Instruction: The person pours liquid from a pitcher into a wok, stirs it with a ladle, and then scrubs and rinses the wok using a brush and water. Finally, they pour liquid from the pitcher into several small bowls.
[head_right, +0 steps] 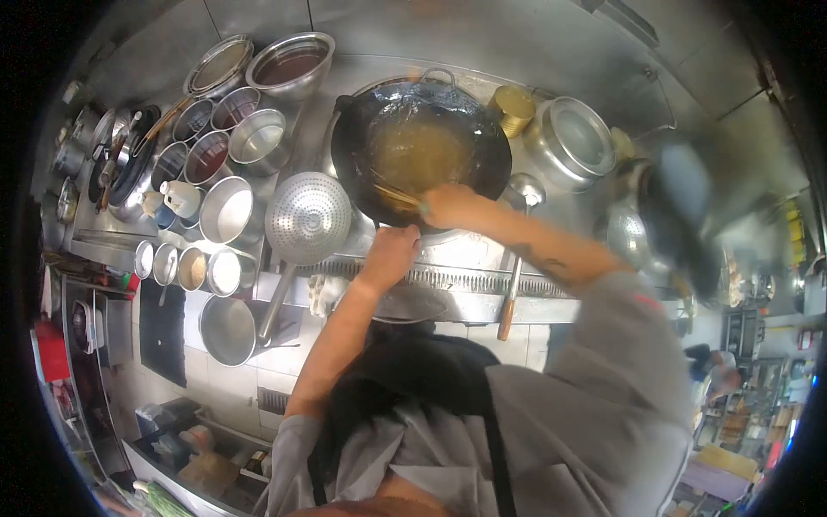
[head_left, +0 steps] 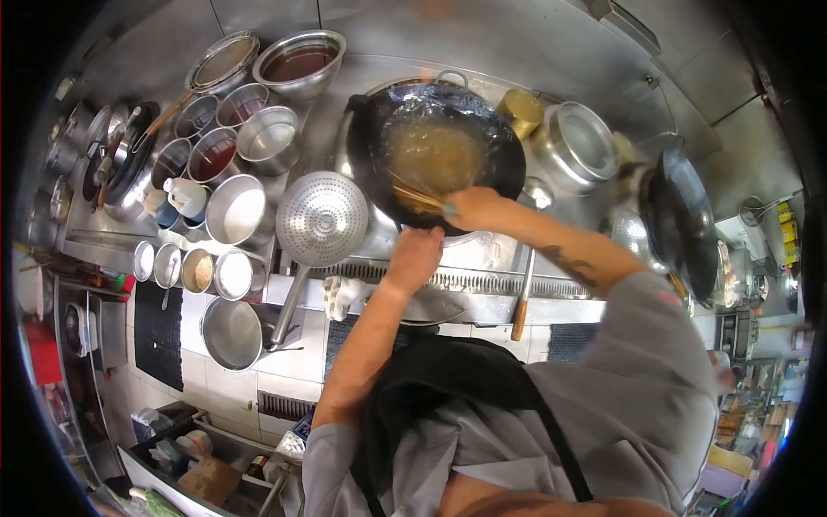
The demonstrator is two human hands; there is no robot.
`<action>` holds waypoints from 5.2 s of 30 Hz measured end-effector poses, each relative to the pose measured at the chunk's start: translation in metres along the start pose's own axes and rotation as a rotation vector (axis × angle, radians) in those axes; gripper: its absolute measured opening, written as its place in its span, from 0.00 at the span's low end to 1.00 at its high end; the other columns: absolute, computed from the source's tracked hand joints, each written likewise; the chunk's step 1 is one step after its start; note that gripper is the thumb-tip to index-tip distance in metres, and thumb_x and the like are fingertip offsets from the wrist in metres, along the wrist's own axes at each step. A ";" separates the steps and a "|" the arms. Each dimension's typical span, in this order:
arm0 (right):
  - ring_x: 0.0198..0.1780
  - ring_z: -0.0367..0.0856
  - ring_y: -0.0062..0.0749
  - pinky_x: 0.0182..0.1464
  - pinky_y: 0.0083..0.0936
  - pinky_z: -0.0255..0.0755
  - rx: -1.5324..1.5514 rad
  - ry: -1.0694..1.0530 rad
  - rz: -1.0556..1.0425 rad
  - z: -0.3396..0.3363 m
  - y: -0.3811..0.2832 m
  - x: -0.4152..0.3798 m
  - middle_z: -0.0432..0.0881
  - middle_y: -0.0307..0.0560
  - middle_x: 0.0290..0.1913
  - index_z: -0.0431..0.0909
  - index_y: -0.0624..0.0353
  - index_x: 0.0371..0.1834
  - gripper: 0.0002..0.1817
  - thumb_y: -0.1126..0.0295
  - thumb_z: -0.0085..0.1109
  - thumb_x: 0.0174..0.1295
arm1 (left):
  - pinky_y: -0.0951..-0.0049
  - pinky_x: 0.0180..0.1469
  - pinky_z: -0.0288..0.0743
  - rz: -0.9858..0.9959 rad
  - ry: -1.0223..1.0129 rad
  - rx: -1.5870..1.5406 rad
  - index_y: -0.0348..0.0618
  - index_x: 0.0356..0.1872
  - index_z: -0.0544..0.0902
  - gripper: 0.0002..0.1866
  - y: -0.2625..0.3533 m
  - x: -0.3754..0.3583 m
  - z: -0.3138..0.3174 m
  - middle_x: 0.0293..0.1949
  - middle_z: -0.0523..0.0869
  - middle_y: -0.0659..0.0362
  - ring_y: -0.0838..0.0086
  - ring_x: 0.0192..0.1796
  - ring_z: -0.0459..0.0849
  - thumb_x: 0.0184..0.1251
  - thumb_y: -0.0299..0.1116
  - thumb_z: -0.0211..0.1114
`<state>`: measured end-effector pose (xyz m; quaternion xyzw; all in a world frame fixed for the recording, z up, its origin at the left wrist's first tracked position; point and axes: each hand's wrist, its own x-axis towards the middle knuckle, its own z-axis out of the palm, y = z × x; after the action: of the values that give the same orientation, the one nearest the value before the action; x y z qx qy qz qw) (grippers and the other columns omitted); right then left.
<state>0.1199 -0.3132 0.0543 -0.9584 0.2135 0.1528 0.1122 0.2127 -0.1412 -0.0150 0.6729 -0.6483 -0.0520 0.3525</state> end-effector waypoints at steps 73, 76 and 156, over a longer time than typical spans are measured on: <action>0.38 0.86 0.51 0.41 0.43 0.78 -0.136 0.349 0.264 -0.043 0.154 0.112 0.85 0.54 0.30 0.84 0.56 0.41 0.17 0.56 0.56 0.57 | 0.56 0.45 0.68 -0.011 -0.002 -0.033 0.43 0.29 0.78 0.05 0.009 0.000 -0.008 0.26 0.83 0.53 0.57 0.35 0.81 0.58 0.32 0.65; 0.40 0.85 0.53 0.44 0.46 0.77 0.113 0.321 0.097 -0.040 0.061 0.151 0.85 0.58 0.34 0.84 0.60 0.36 0.17 0.58 0.55 0.56 | 0.57 0.45 0.68 -0.044 -0.011 -0.002 0.43 0.29 0.79 0.05 0.006 0.001 -0.001 0.26 0.83 0.53 0.57 0.35 0.81 0.58 0.31 0.65; 0.40 0.84 0.56 0.46 0.48 0.77 0.217 0.329 0.182 -0.002 -0.008 0.136 0.84 0.62 0.35 0.83 0.59 0.41 0.17 0.58 0.55 0.58 | 0.58 0.47 0.68 -0.062 -0.024 -0.020 0.43 0.29 0.80 0.05 0.012 0.001 -0.001 0.27 0.84 0.53 0.58 0.36 0.82 0.58 0.31 0.66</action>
<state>0.2407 -0.3580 0.0114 -0.9295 0.3297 -0.0199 0.1642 0.2031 -0.1403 -0.0074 0.6883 -0.6308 -0.0774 0.3498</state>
